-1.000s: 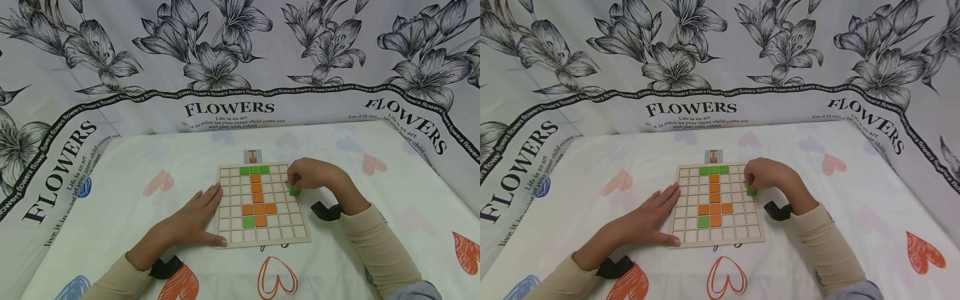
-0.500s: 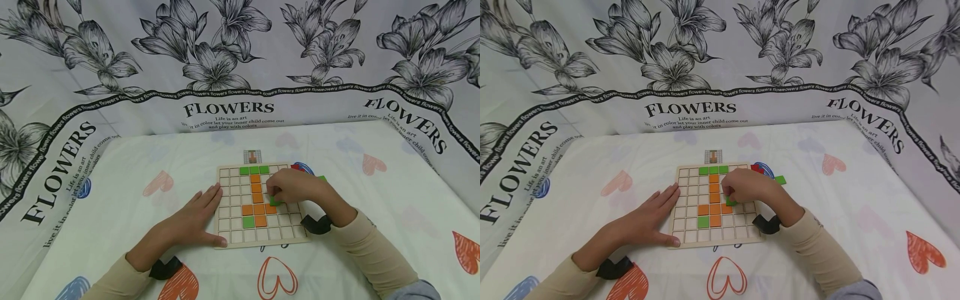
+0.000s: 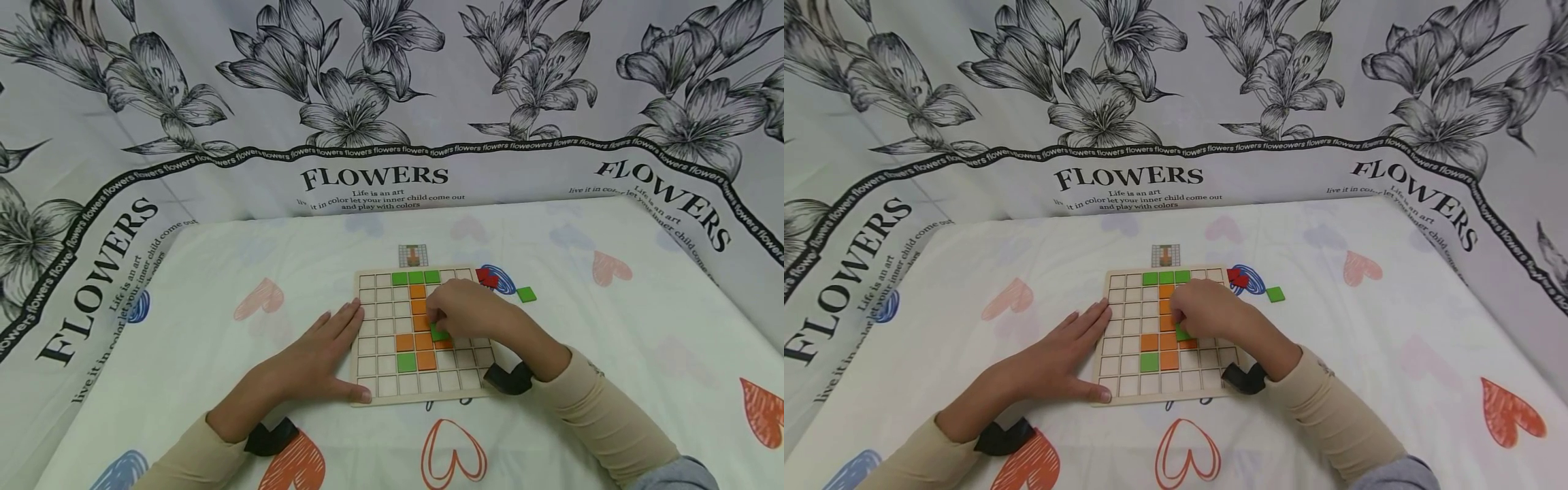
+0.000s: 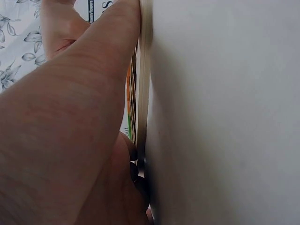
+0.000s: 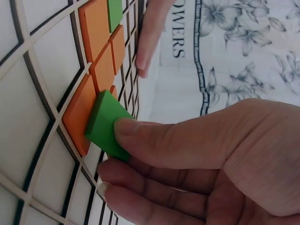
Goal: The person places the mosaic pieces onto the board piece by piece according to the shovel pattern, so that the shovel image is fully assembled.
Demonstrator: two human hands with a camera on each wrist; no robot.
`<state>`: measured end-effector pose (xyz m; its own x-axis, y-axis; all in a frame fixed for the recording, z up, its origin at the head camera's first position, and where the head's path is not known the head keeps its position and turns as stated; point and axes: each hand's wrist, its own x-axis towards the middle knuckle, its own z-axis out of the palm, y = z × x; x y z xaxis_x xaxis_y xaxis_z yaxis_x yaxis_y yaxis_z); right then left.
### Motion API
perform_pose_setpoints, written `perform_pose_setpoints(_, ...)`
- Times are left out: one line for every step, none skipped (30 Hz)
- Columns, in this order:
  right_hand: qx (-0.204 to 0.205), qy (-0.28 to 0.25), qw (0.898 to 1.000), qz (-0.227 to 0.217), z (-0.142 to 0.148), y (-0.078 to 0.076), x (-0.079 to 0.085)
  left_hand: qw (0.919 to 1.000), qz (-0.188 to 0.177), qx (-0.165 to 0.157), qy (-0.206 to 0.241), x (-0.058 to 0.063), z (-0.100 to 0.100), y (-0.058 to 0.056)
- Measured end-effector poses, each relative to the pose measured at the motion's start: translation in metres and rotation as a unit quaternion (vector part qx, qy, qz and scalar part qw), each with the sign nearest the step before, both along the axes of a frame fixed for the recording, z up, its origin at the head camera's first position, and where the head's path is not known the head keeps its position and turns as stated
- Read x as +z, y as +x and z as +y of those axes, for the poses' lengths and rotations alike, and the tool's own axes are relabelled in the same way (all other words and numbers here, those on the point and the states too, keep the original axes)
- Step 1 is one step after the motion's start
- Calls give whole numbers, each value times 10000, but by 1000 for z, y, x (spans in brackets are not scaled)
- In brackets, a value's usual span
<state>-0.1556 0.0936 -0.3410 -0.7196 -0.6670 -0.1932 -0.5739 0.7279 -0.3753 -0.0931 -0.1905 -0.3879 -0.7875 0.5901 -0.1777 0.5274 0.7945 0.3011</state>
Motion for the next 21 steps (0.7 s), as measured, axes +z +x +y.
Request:
perform_pose_setpoints(-15, -18, 10000, 11, 0, 0, 0, 10000, -10, 2, 2, 0, 0, 0)
perform_pose_setpoints(-18, -37, 10000, 27, 0, 1, 0, 10000, -21, 10, 4, 0, 0, 0)
perform_pose_setpoints(-16, -55, 10000, 35, 0, 1, 1, 10000, -34, 12, 5, 0, 0, 0)
perform_pose_setpoints(-21, -61, 10000, 33, 0, 1, 2, 10000, -47, 16, 6, 0, 0, 0)
perform_pose_setpoints(-23, -60, 10000, 29, 0, 2, 2, 10000, -54, 17, 2, 0, 0, 0)
perform_pose_setpoints(-16, -51, 10000, 26, 0, 2, 3, 10000, -64, 19, 6, 0, 0, 0)
perform_pose_setpoints(-9, -44, 10000, 20, -1, 2, 4, 10000, -72, 24, 13, 1, 0, 0)
perform_pose_setpoints(-8, -34, 10000, 17, -1, 3, 4, 10000, -74, 29, 9, 1, 0, 0)
perform_pose_setpoints(-10, -21, 10000, 10, -1, 3, 4, 10000, -79, 33, 9, 1, 0, 0)
perform_pose_setpoints(-15, -9, 10000, 11, -1, 3, 5, 10000, -79, 40, 7, 1, 0, 0)
perform_pose_setpoints(-22, 10, 10000, 19, -1, 3, 5, 10000, -75, 45, -2, 1, 0, 0)
perform_pose_setpoints(-38, 35, 10000, 26, 0, 3, 5, 10000, -76, 50, -2, 1, 0, -1)
perform_pose_setpoints(-53, 59, 10000, 29, 0, 2, 5, 10000, -79, 51, -1, 0, 0, -1)
perform_pose_setpoints(-67, 84, 9999, 32, 0, 2, 5, 10000, -77, 47, 5, 0, 0, -1)
perform_pose_setpoints(-71, 105, 9999, 42, 1, 1, 5, 10000, -79, 44, 22, 0, 0, 0)
perform_pose_setpoints(-66, 112, 9999, 47, 1, 1, 4, 10000, -74, 27, 28, 0, 0, 0)
perform_pose_setpoints(-52, 112, 9999, 51, 2, 0, 4, 10000, -64, 14, 41, 0, 0, 0)
perform_pose_setpoints(-33, 105, 9999, 56, 2, 0, 4, 10000, -57, 3, 57, 0, 0, 0)
perform_pose_setpoints(5, 86, 9999, 66, 2, 0, 3, 10000, -38, -12, 61, 0, 0, 0)
perform_pose_setpoints(51, 60, 9999, 76, 3, 0, 3, 10000, -21, -23, 63, 0, 0, 0)
perform_pose_setpoints(83, 43, 9999, 82, 3, 0, 3, 10000, -14, -31, 63, 0, 0, 0)
